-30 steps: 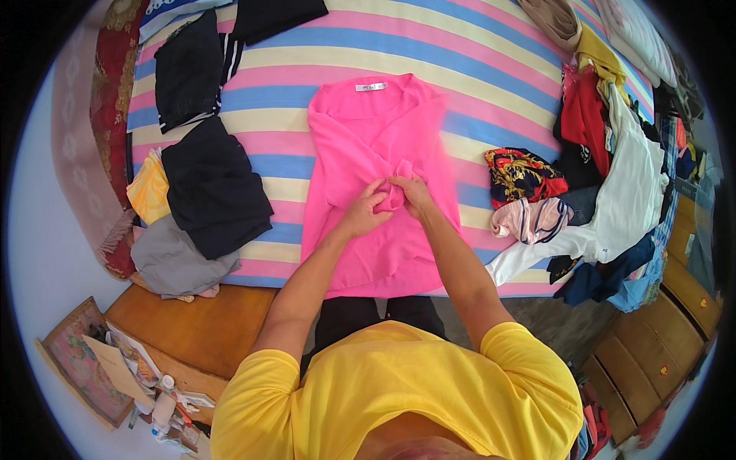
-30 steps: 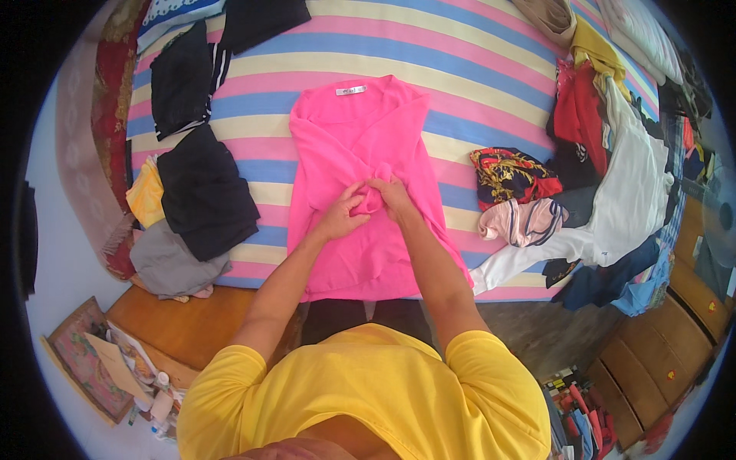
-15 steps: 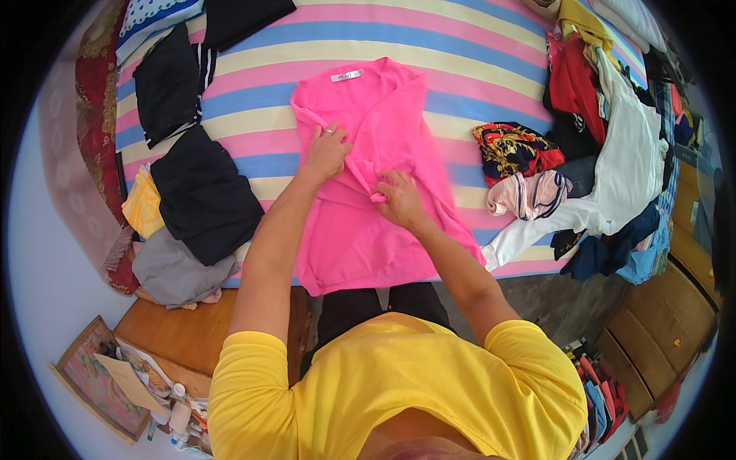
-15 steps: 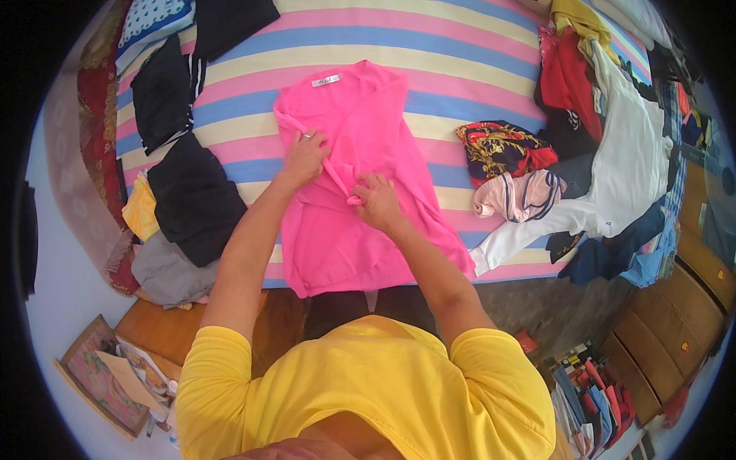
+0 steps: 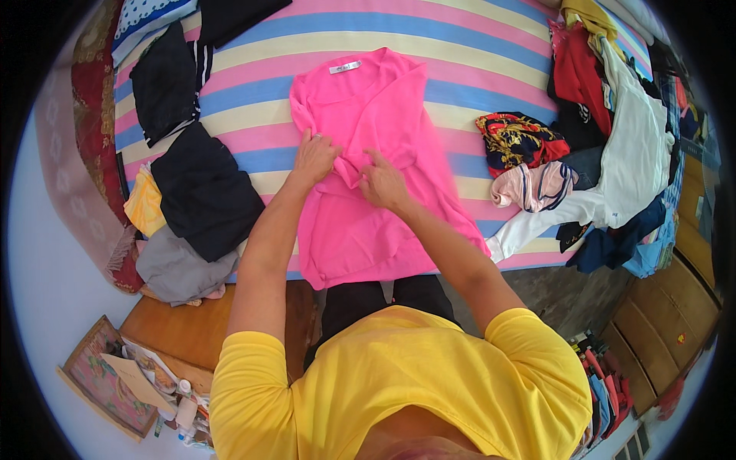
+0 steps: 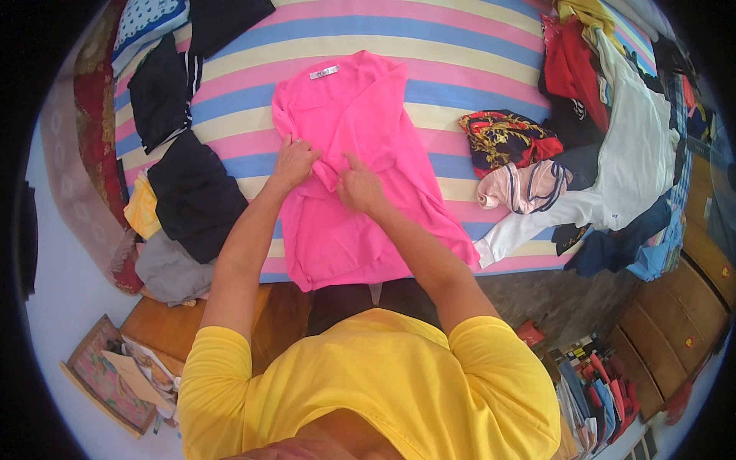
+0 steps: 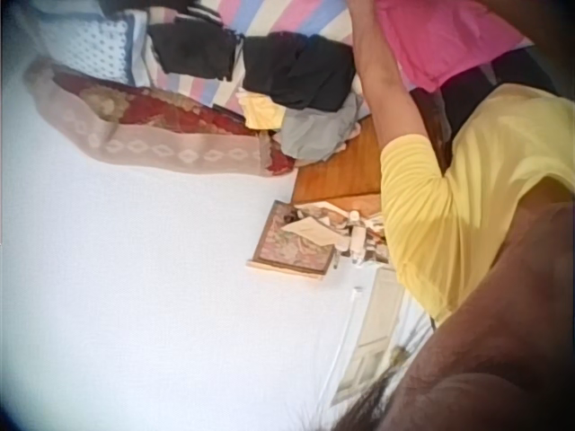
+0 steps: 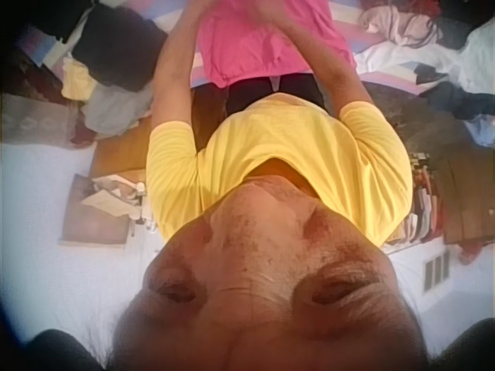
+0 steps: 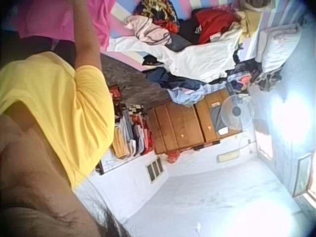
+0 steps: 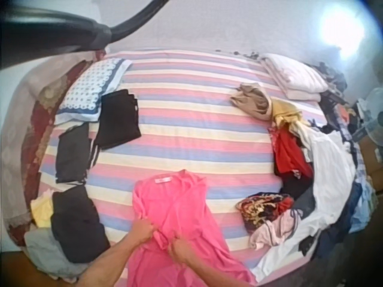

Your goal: The person folds a pink shirt and a striped shirt by hand on a bed, placing them into a stack.

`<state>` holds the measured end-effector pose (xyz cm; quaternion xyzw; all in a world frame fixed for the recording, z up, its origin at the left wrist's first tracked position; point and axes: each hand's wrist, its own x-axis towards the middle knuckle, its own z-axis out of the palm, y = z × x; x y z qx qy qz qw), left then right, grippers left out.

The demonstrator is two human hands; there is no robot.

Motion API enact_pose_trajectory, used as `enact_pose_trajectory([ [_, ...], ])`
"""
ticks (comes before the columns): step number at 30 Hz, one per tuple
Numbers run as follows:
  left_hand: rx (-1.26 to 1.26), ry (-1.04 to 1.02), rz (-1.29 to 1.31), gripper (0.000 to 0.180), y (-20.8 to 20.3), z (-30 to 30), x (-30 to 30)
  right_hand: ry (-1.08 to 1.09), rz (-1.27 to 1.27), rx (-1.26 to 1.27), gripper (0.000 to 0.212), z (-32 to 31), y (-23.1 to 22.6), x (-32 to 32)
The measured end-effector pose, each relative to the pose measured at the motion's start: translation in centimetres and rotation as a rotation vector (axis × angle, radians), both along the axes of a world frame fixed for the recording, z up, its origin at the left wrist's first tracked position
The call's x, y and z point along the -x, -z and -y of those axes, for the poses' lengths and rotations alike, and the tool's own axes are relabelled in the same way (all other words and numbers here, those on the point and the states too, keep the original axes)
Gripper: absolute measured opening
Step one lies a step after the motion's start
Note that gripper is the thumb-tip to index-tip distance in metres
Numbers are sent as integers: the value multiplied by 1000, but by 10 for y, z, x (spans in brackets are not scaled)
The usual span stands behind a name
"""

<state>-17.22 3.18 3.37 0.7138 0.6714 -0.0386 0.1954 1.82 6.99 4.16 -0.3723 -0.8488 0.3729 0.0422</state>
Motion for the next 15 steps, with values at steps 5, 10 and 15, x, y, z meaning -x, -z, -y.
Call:
enact_pose_trajectory([
  [5, -33, -11, -20, 17, 0, -6, -4, -133, 176, -29, 14, -24, 23, 13],
  [10, 14, -57, 7, 17, -5, -1, -2, -281, 66, -204, 11, -29, -19, -3],
  [15, -87, -15, 26, 19, -5, -4, 0, -91, -237, 22, 2, -8, -95, -62],
])
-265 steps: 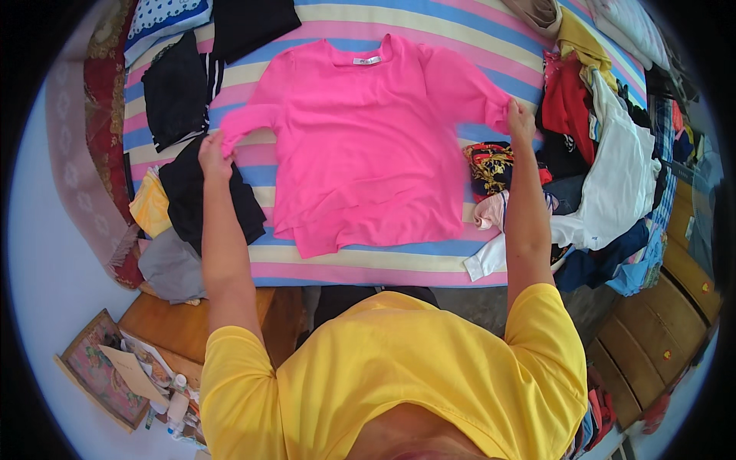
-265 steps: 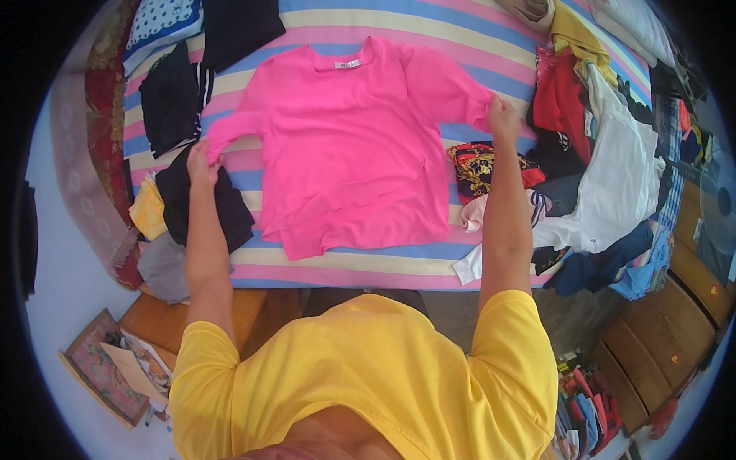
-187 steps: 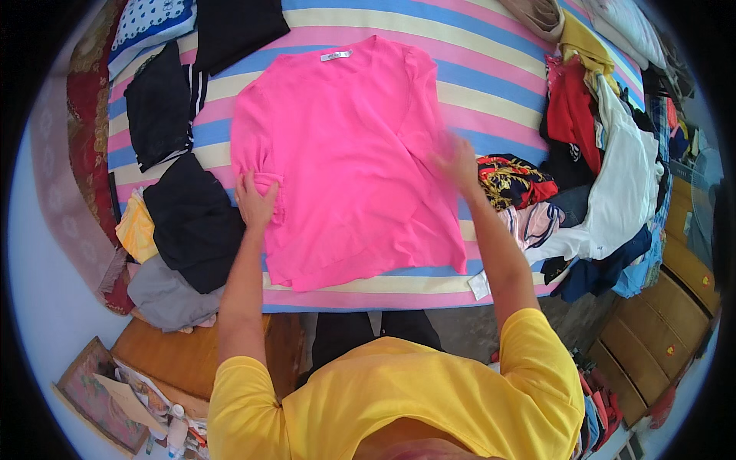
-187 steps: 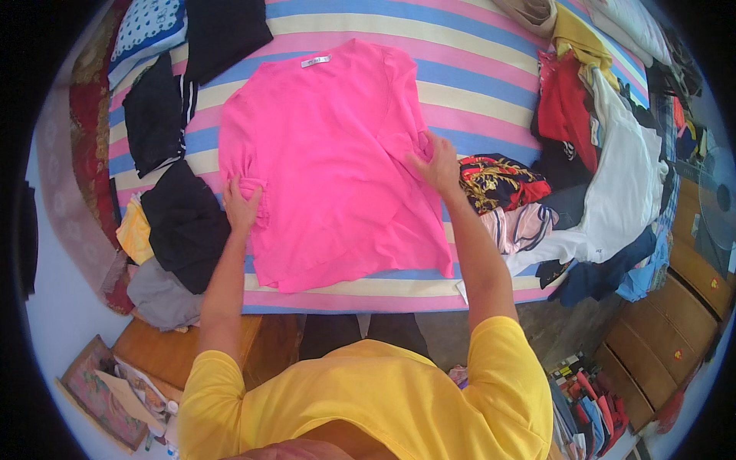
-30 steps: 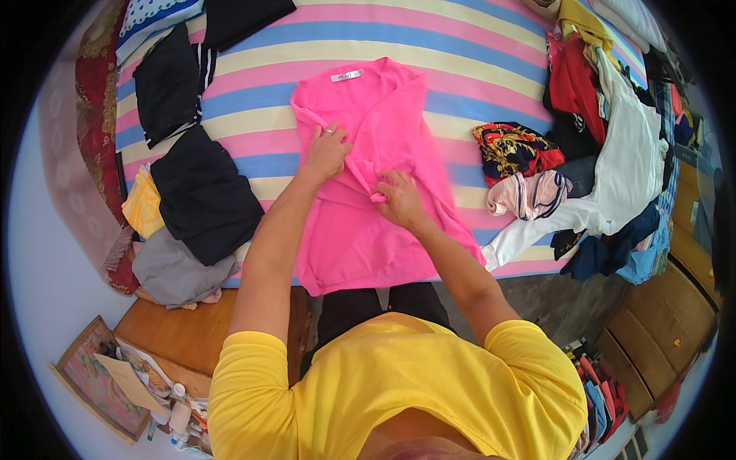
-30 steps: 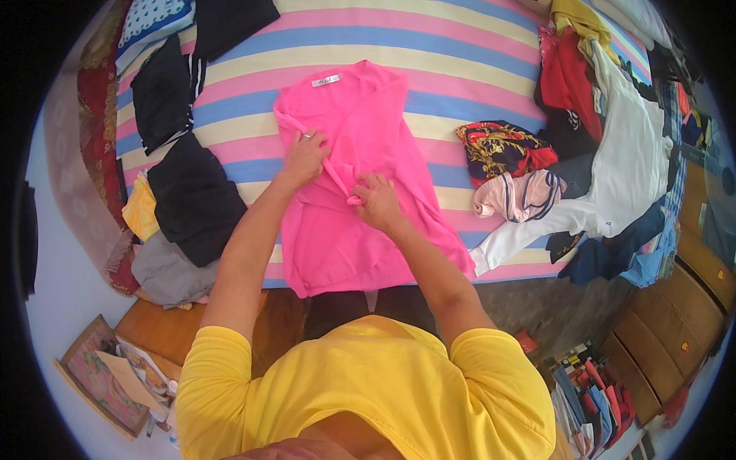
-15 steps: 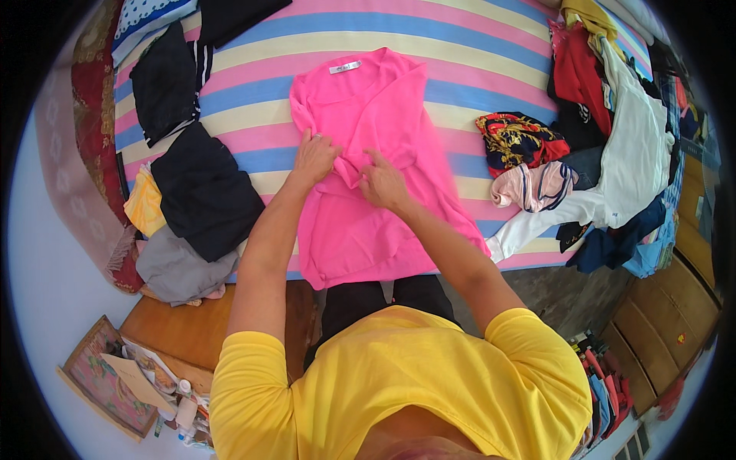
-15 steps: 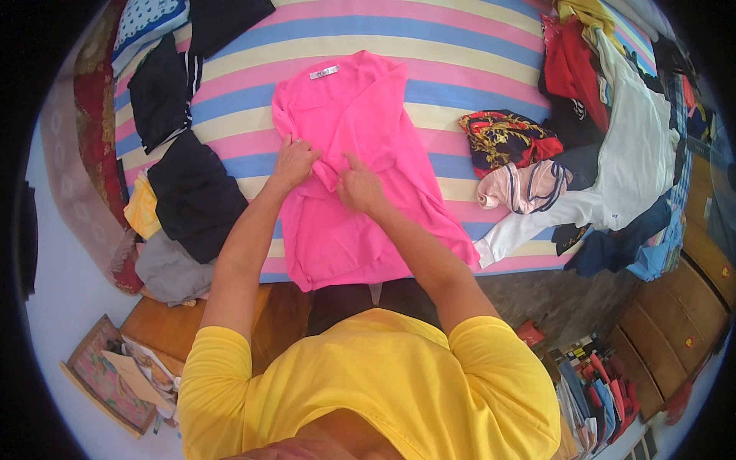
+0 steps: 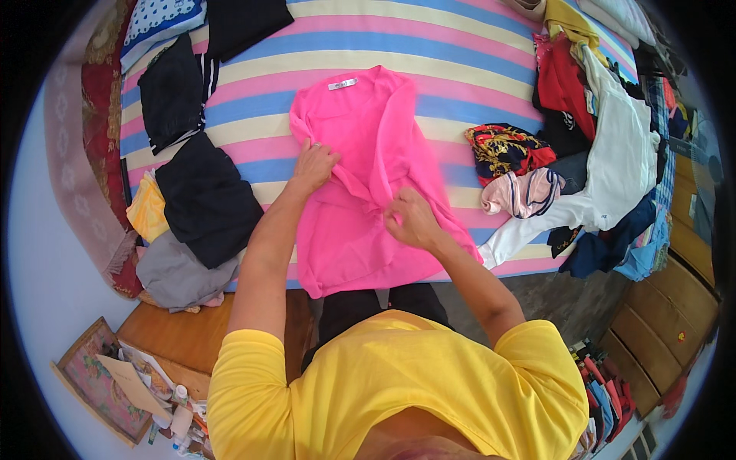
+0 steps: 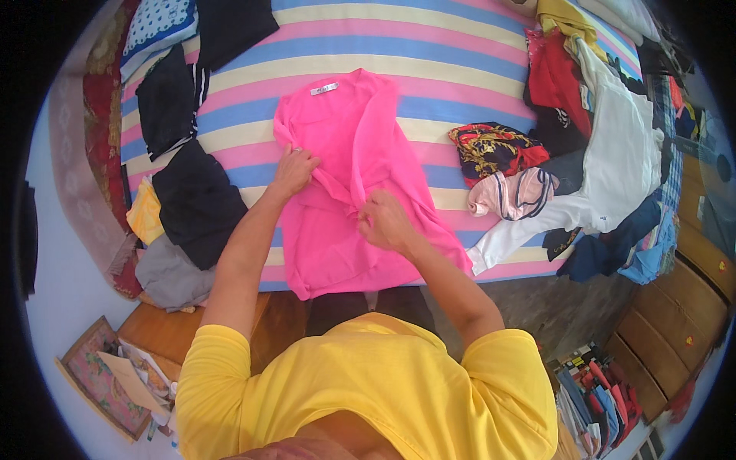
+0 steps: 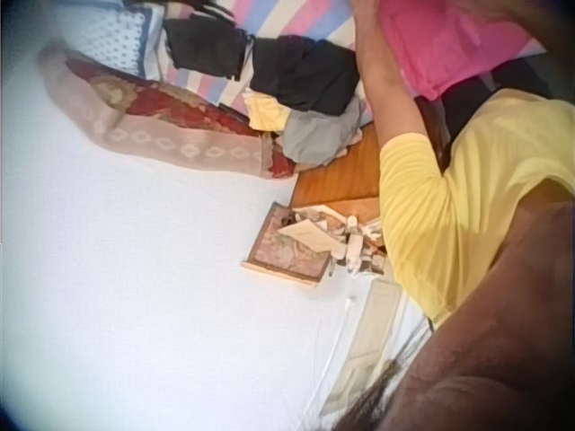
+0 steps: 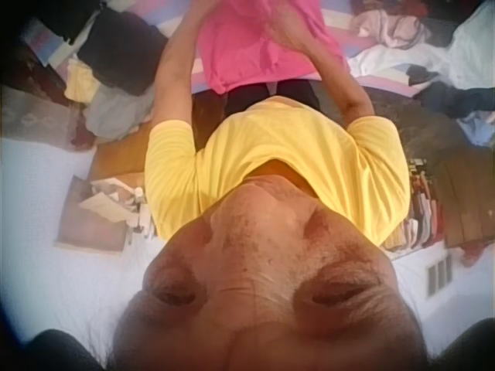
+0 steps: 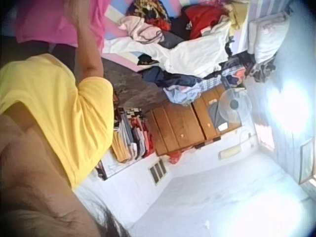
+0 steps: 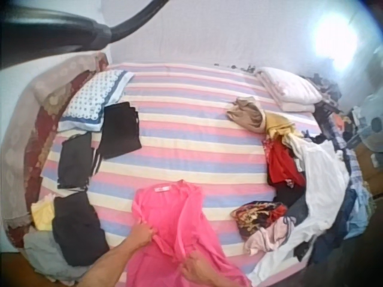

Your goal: The person folds a pink shirt and a striped shirt by hand on a bed, placing them into a stack.

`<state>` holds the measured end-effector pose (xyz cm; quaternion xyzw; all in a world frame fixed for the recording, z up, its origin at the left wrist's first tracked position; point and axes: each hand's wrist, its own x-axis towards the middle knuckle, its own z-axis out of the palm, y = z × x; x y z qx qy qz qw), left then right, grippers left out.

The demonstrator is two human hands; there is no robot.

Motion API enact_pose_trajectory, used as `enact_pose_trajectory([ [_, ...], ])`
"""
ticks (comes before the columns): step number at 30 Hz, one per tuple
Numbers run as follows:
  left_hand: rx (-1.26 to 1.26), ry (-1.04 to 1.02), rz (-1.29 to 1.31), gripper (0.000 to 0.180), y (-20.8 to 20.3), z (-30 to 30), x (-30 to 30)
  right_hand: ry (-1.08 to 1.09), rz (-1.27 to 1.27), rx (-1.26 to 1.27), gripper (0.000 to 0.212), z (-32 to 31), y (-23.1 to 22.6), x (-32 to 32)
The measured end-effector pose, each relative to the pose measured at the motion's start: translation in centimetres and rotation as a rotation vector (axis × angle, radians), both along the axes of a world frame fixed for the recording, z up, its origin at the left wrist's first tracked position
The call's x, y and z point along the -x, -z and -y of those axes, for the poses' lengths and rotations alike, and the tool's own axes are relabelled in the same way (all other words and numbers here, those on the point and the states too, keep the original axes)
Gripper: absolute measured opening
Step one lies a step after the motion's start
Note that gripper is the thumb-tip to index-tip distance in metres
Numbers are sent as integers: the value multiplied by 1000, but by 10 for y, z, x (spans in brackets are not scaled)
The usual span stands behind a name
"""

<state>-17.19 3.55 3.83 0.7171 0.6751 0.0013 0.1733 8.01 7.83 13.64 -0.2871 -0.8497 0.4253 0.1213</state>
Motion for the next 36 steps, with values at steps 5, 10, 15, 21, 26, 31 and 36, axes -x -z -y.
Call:
enact_pose_trajectory([
  [5, 29, 73, -2, 18, -17, -15, -12, 24, 39, 163, 4, 15, -84, -61],
  [10, 140, 181, 2, 18, -26, -30, -28, 197, 12, 189, 6, 19, -73, -101],
  [15, -117, 418, 89, 20, -20, -23, -58, 432, -46, -116, 12, -14, -34, -106],
  [21, 174, -275, 253, 34, -39, 25, -111, 726, -180, -299, 12, -62, -70, -90],
  [26, 34, -646, 315, 37, 12, 53, -132, 599, -106, -186, 6, -48, -42, -73],
  [31, -60, -679, 637, 17, -28, 54, -150, 452, 102, -72, 20, -20, 15, -59],
  [36, -206, -570, 782, 16, -78, 63, -182, 350, 328, 472, 55, 3, 10, -39],
])
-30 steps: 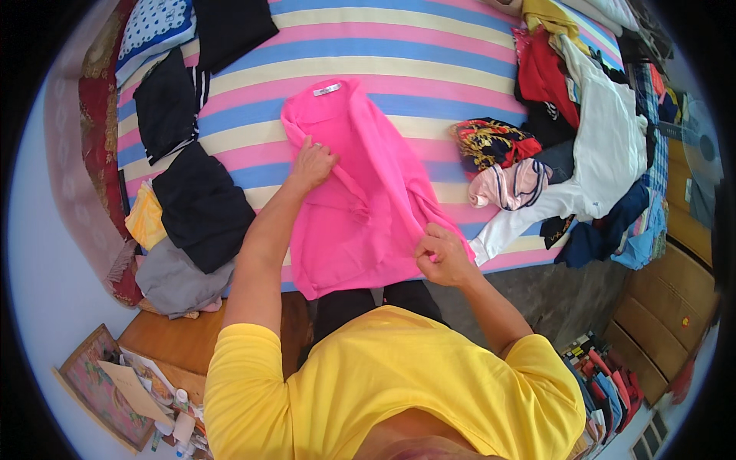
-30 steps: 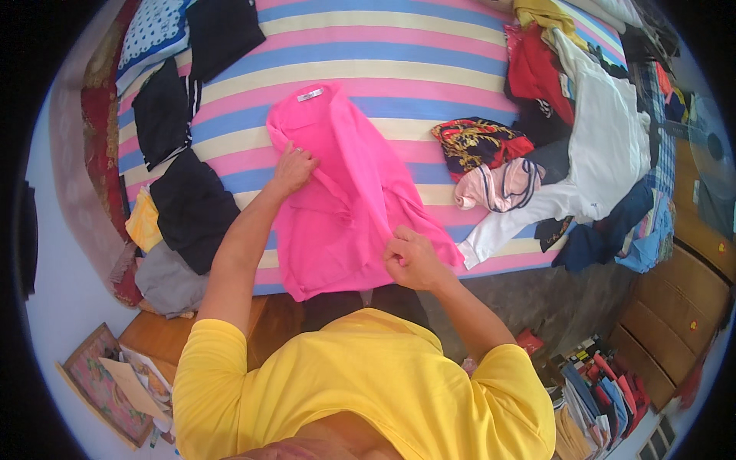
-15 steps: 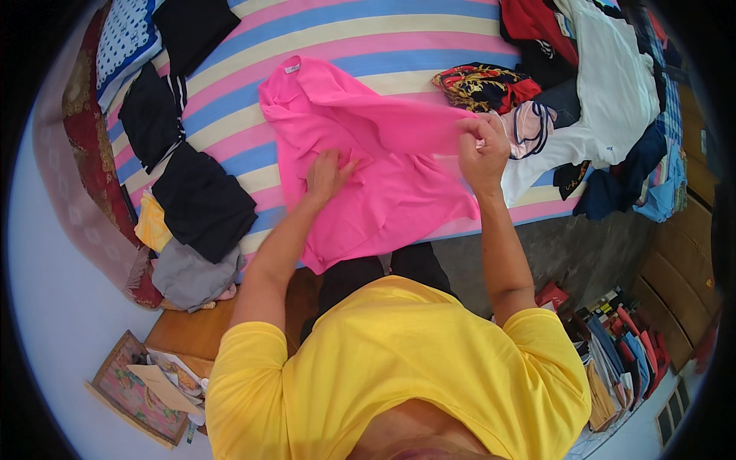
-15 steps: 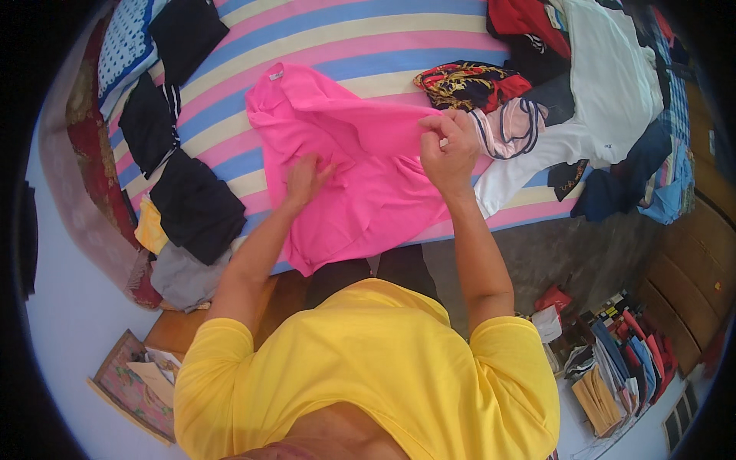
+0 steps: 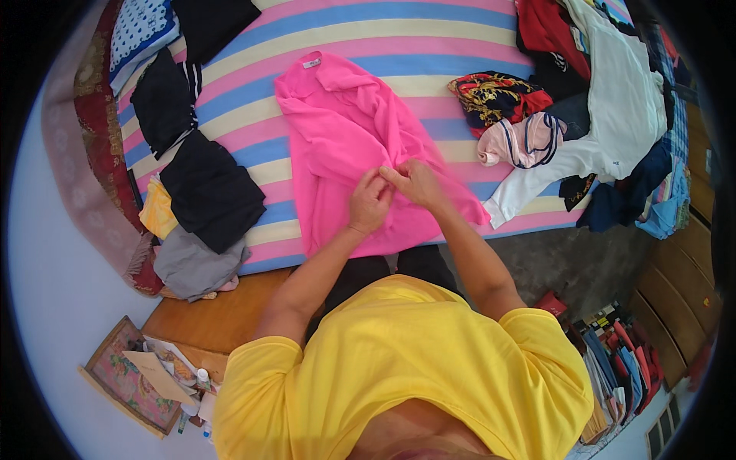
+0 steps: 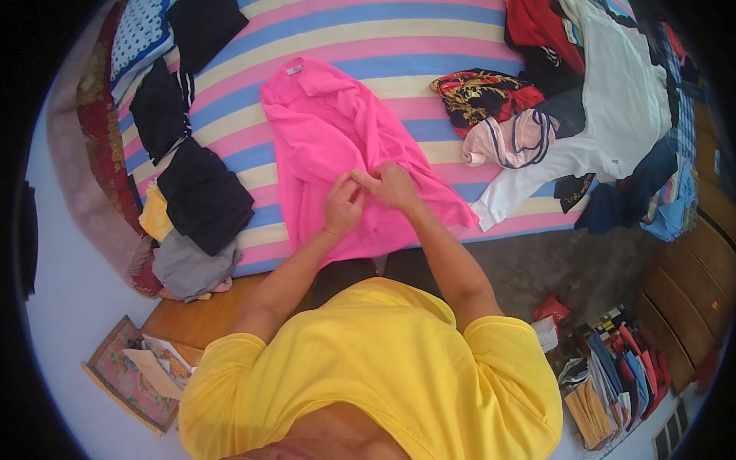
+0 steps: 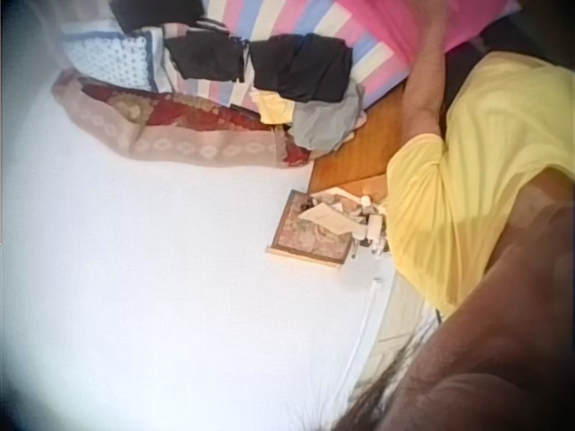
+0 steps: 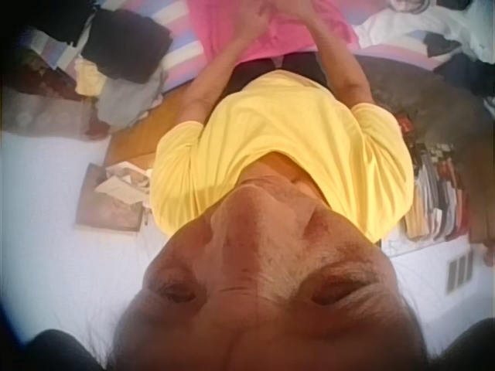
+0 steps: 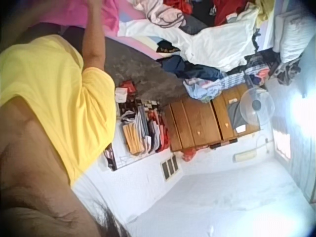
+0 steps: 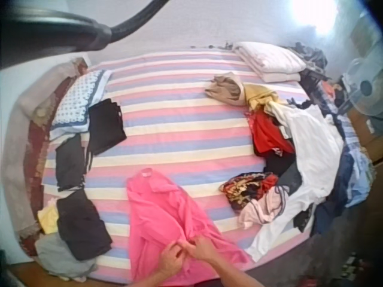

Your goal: The person folds a pink shirt and a striped shirt by hand on a bed, placing them into a stack.

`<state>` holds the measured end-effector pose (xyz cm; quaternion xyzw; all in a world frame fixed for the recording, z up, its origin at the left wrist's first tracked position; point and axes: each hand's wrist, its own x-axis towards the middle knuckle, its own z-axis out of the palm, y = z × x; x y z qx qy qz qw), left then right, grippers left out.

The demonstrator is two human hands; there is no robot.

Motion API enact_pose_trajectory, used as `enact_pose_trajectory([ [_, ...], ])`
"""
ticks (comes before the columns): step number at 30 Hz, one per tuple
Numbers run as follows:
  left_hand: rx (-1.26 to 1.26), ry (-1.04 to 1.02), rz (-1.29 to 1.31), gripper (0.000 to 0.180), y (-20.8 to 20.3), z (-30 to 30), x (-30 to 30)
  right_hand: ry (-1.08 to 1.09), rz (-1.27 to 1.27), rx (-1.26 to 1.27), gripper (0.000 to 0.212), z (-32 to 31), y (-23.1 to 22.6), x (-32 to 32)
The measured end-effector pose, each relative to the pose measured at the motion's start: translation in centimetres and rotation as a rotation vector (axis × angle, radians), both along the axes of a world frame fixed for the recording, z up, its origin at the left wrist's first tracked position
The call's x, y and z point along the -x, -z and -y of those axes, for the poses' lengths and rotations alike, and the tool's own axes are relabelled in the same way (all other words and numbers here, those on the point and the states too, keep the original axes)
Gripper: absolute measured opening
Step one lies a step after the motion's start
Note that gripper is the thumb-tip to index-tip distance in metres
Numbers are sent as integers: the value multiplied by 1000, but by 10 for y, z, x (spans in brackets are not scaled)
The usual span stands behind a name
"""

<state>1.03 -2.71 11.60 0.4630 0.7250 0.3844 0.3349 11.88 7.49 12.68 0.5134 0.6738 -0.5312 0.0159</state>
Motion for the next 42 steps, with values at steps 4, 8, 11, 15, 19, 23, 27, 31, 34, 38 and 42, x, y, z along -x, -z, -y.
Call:
enact_pose_trajectory([
  [4, -168, 80, -45, 21, -5, -3, -5, -85, 63, -188, 48, 8, -8, -1],
  [8, -173, 272, -134, 23, -6, -5, 1, -39, 129, -305, 34, 3, -3, -17],
  [11, -201, 320, -91, 29, -3, -16, 22, -164, -10, -362, 23, -6, -22, -32],
  [15, -112, 373, -488, 46, 6, -56, 77, -368, -145, -439, 13, -4, -69, -56],
  [19, 169, 767, -757, 43, 27, -85, 112, -436, -163, -425, 10, 2, -108, -73],
  [23, 433, 1005, -830, 34, 37, -103, 114, -382, -174, -407, 10, 13, -131, -92],
  [27, 180, 897, -848, 36, 37, -102, 102, -309, -215, -477, 9, 20, -144, -108],
  [31, -7, 826, -699, 40, 33, -95, 79, -276, -219, -524, 12, 21, -154, -120],
  [34, 36, 807, -718, 42, 30, -93, 63, -256, -263, -555, 13, 21, -158, -128],
  [38, 127, 802, -790, 27, 23, -92, 46, -203, -340, -572, 14, 19, -177, -136],
  [42, 38, 728, -730, 17, 16, -96, 41, -186, -434, -567, 13, 15, -205, -148],
])
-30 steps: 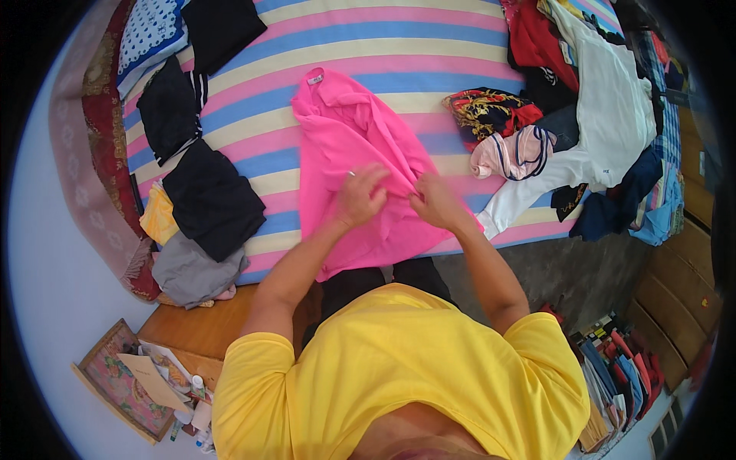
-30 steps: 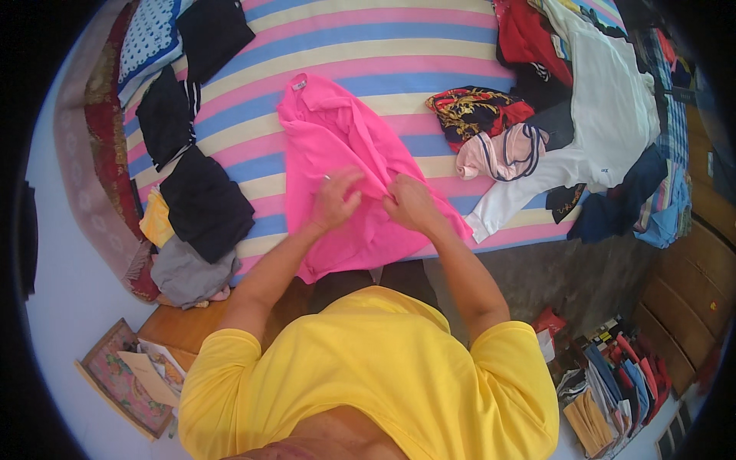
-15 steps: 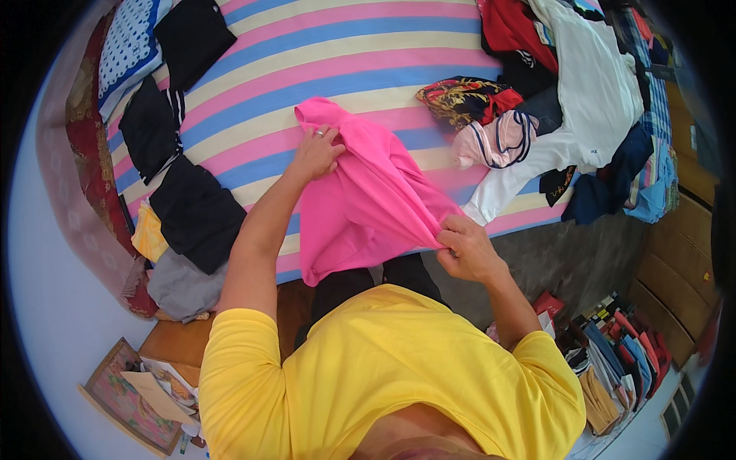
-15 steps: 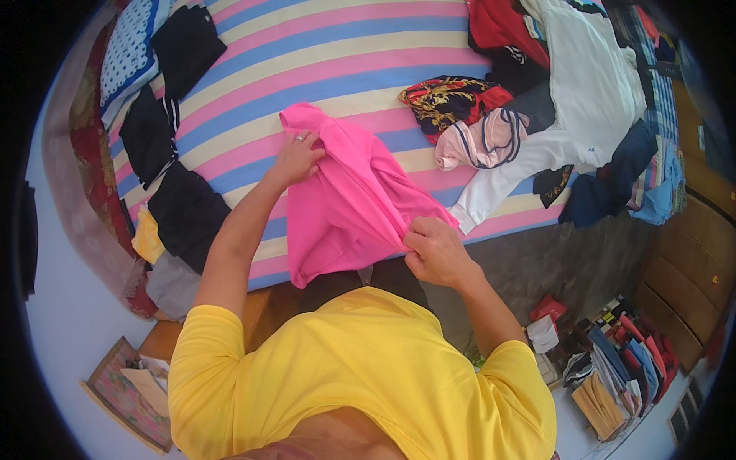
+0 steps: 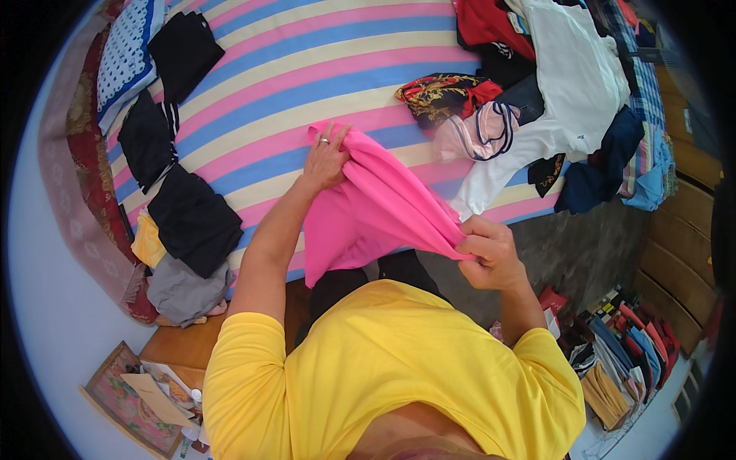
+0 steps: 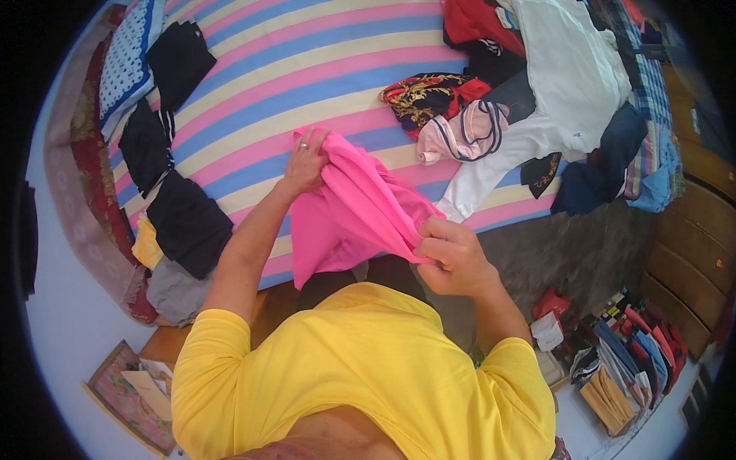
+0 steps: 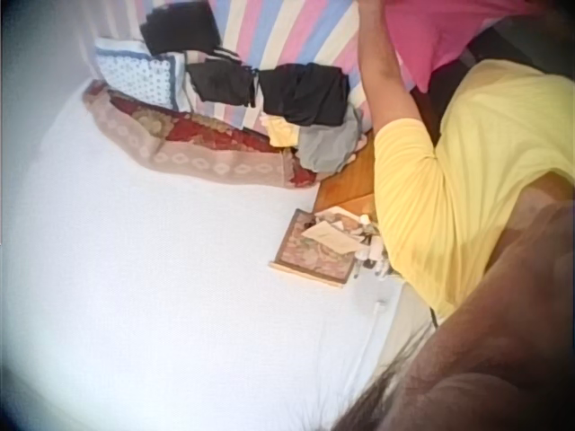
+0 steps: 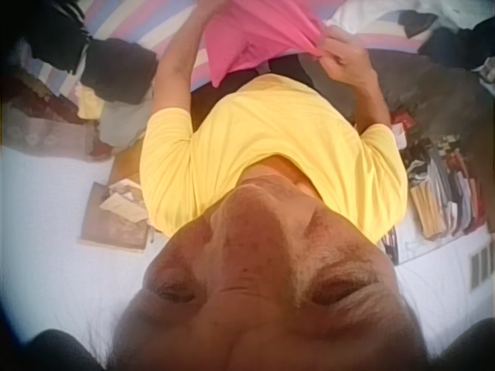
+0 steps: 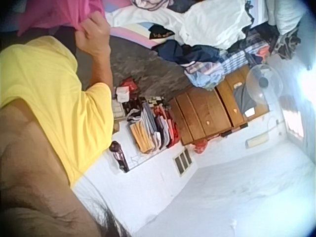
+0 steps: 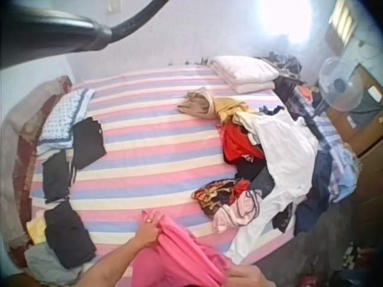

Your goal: The person folds a pink shirt and a striped shirt by hand on a bed, placing them into a stack.

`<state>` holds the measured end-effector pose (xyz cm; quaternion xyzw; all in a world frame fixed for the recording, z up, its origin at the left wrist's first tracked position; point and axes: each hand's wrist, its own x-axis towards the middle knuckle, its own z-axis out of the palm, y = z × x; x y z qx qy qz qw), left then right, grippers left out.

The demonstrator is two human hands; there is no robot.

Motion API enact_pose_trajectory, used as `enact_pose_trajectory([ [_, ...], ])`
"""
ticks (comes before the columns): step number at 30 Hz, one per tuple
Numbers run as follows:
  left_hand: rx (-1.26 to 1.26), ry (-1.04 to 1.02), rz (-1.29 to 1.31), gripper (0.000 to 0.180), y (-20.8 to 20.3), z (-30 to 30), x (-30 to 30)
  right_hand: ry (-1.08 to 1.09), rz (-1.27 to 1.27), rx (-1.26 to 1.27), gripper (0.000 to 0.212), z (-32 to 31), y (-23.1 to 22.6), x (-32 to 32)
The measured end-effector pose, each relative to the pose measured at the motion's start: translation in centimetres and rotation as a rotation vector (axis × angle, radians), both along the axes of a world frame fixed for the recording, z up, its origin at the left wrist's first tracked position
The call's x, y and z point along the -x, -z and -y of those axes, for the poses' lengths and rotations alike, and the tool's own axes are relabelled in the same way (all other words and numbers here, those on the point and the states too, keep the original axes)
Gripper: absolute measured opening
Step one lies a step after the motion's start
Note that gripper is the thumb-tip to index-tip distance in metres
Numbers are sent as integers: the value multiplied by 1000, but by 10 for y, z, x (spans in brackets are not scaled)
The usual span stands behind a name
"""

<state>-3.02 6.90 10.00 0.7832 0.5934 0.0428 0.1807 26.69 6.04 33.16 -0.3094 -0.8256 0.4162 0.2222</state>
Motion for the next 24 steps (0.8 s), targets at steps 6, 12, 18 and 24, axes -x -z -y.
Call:
enact_pose_trajectory([
  [6, 49, 201, -14, 14, -5, -5, 4, -191, -164, 3, 11, -17, -50, -18],
  [12, 39, 188, -69, 14, -49, 14, 19, -78, -218, -175, 11, -45, -92, -40],
  [18, -4, 279, 214, 21, -71, 66, -20, -225, -352, -223, 9, -50, -123, -23],
  [24, 85, -25, 370, 35, -80, 102, -76, -257, -298, -284, 9, -32, -140, -6],
])
